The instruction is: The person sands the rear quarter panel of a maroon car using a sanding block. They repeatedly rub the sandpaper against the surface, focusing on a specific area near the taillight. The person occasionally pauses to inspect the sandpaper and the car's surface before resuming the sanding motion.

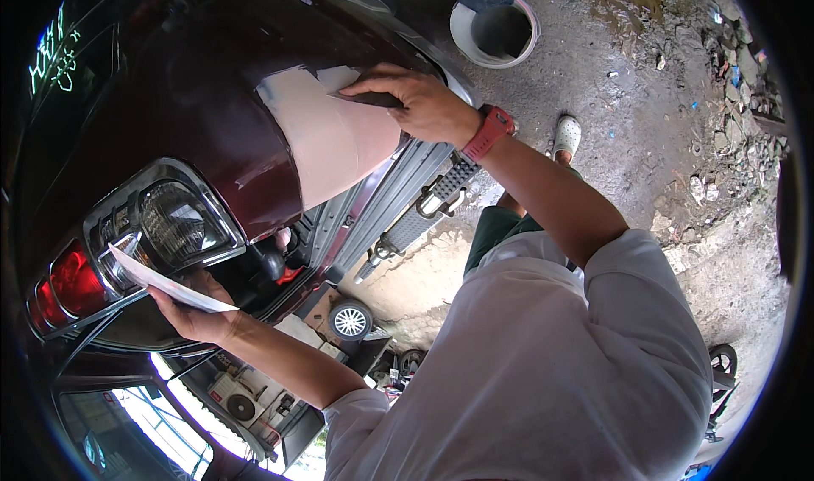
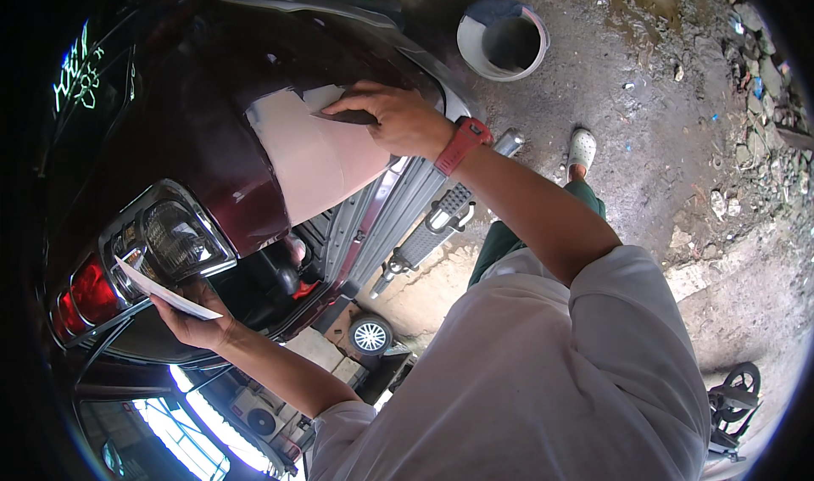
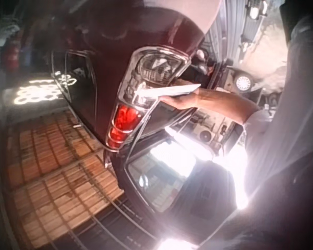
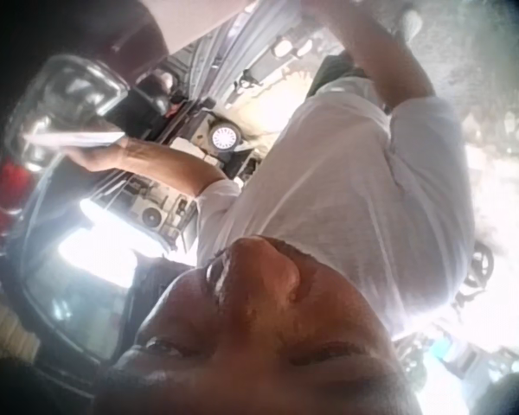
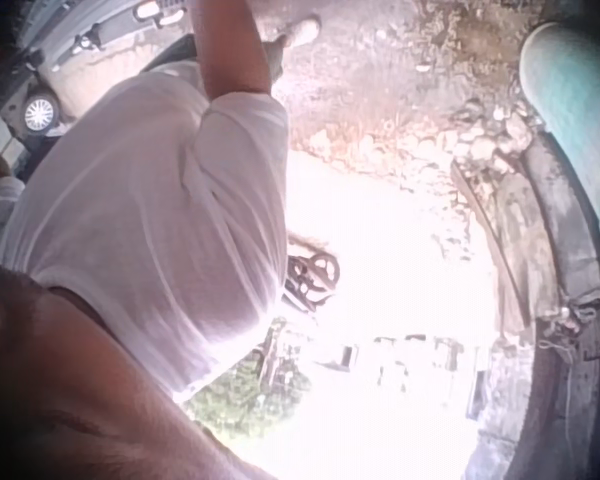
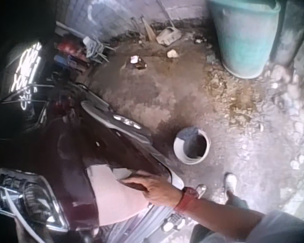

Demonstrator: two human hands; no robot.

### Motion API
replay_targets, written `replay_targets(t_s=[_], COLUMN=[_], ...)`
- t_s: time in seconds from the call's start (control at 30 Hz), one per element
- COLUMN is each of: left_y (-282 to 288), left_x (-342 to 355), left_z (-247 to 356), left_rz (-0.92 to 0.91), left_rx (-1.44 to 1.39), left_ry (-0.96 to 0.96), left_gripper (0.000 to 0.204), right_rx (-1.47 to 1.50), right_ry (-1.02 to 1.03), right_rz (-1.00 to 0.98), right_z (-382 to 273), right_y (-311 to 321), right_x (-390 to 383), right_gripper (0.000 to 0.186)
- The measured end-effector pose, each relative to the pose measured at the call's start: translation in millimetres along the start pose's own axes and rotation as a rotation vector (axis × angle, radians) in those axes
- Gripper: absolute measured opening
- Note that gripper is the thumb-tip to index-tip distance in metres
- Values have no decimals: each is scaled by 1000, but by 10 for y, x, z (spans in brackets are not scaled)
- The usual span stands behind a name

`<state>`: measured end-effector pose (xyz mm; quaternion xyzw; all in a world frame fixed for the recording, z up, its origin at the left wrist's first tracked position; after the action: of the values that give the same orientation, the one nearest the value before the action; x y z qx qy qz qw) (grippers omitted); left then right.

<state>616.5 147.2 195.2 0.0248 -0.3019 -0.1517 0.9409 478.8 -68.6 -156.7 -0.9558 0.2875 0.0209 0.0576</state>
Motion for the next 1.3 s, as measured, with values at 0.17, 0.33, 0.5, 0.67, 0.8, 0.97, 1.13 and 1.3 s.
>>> replay_targets(t_s=[0.17,0.33,0.5,0.67,0.8,0.97,1.13,1.3], left_y=[53,24,-17,79,-14,-1,149,-62], left_x=[34,16,26,47,3,18,135,13], left_z=[-5,9,-18,-16,8,29,-24,22], left_rz=[0,-42,-33,-22,-9,-39,-148,-7], left_rx=[0,16,18,11,-21,20,-146,-6], left_ry=[1,7,9,0,-29,-60,29,-51], left_gripper=[56,58,59,56,52,36,35,38], right_rx=[20,56,-23,-123,-114,26,95,-22], right_ry=[-22,-193,-166,-154,-84,-61,-26,-99], right_rz=[116,21,-102,-110,-74,-33,157,284], right_z=[-160,125,77,-121,-104,-193,-178,0], right_y=[-42,282,123,85,62,23,-119,-549], right_x=[-496,20,603,524,282,-160,-547,-906], right_gripper=[65,59,57,59,59,64,76,78])
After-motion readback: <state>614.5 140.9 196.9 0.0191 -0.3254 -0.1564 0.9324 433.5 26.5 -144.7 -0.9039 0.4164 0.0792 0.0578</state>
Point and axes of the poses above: each hand's wrist, its own x-axis towards the middle knuckle, its own y-axis out of the back of the hand, z = x × y, the point moved 8 cm from there along x, towards the middle knuckle, and after that the axes turned 15 degrees about -y, right-handed, at the moved point
